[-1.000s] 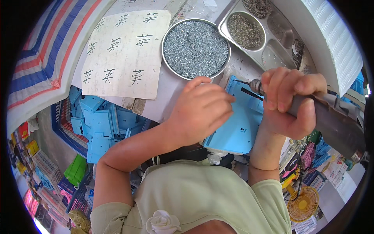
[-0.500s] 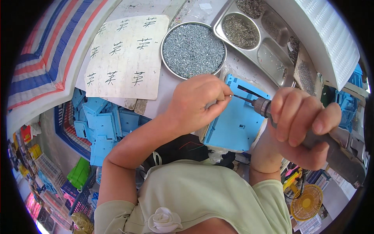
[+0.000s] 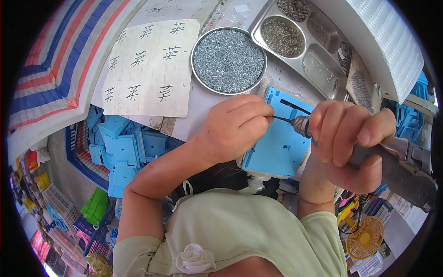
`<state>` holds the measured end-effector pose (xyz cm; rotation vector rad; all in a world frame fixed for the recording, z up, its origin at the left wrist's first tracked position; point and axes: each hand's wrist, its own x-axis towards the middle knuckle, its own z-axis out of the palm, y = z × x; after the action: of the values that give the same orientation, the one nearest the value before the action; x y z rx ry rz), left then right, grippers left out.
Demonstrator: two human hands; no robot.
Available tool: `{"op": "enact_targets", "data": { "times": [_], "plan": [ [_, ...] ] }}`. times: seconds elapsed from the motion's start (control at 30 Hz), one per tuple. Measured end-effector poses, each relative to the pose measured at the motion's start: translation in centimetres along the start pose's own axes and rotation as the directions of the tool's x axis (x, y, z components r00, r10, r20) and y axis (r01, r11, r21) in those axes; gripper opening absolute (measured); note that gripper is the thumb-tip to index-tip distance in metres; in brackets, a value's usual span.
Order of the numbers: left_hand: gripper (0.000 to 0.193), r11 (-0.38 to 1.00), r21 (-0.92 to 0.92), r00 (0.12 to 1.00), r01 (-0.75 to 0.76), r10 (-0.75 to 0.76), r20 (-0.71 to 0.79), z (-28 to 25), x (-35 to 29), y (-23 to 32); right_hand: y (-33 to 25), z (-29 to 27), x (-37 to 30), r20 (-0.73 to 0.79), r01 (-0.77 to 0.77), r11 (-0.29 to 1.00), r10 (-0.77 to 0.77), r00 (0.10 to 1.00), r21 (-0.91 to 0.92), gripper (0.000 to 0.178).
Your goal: Assemble and solder internal components of a blue plastic electronic device.
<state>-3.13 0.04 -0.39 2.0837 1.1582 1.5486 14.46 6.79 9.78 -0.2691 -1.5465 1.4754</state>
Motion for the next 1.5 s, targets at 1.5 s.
{"op": "enact_targets", "data": {
  "times": [1.5],
  "plan": [
    [0.02,0.982,0.062,0.981,0.177,-0.181,0.072,-0.2,-2.5,3.3,-1.8,1.6,-1.6,0.07,0.017,1.0,-0.018,0.997,0.016,0.024]
  ]
}}
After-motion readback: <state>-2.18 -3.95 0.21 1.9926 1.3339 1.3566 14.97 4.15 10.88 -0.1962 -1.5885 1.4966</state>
